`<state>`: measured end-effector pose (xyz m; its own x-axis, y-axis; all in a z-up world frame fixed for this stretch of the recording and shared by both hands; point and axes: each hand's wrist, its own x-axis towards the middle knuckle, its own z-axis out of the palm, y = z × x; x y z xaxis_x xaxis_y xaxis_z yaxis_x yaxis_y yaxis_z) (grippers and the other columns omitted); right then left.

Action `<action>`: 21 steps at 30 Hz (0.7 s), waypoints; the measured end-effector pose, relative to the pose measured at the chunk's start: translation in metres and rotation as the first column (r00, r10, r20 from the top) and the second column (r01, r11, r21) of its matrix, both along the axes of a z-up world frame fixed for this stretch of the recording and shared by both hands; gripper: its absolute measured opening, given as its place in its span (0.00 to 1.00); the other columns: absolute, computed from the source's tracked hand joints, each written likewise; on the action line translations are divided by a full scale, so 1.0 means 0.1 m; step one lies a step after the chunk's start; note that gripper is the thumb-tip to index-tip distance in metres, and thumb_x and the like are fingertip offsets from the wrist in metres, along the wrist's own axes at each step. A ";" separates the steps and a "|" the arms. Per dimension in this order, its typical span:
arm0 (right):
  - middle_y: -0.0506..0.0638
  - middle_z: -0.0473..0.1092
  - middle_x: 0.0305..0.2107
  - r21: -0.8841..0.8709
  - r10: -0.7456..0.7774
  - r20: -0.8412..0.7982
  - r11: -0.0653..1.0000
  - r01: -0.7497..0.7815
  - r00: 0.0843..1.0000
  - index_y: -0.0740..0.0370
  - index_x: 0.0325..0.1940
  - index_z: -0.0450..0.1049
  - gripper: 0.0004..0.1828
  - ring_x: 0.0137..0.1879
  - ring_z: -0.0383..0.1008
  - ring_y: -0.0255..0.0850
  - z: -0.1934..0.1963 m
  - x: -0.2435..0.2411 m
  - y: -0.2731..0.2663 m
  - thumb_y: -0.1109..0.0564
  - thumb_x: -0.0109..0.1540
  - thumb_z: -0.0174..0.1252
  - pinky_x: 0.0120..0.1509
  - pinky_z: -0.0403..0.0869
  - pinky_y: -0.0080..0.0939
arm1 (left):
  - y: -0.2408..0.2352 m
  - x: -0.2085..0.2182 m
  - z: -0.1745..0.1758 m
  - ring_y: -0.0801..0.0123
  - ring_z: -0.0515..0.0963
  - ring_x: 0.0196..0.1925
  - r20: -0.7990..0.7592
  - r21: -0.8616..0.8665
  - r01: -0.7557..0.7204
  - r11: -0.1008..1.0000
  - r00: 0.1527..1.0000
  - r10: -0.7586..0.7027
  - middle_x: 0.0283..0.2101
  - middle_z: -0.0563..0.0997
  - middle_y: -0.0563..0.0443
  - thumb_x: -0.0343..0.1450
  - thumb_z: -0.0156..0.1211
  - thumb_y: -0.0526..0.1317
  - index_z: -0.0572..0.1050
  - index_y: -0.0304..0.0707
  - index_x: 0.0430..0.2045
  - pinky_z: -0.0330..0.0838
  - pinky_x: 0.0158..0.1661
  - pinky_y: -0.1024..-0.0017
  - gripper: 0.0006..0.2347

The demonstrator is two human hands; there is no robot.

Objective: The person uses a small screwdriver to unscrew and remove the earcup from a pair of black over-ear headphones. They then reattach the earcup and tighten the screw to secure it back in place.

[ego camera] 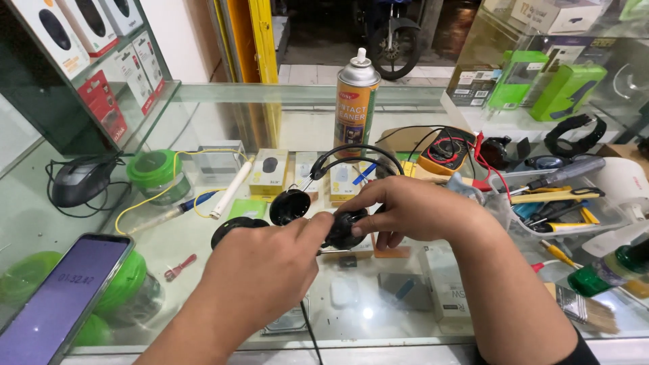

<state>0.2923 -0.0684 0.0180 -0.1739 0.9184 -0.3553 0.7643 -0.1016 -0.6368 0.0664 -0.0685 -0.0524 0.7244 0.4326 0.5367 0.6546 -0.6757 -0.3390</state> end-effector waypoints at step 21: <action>0.55 0.77 0.49 0.148 0.170 -0.092 0.977 -0.156 0.981 0.58 0.57 0.81 0.24 0.44 0.84 0.46 -0.09 0.28 0.01 0.59 0.55 0.69 0.49 0.87 0.43 | 0.23 -0.18 0.49 0.56 0.86 0.40 0.244 -0.863 0.121 0.490 0.950 0.194 0.34 0.87 0.51 0.69 0.62 0.40 0.84 0.45 0.33 0.79 0.42 0.61 0.06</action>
<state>0.3207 -0.0675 0.0091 -0.3544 0.9140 -0.1976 0.6926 0.1146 -0.7122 0.0489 -0.0457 -0.0031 0.5866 0.8088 0.0409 0.6374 -0.4922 0.5929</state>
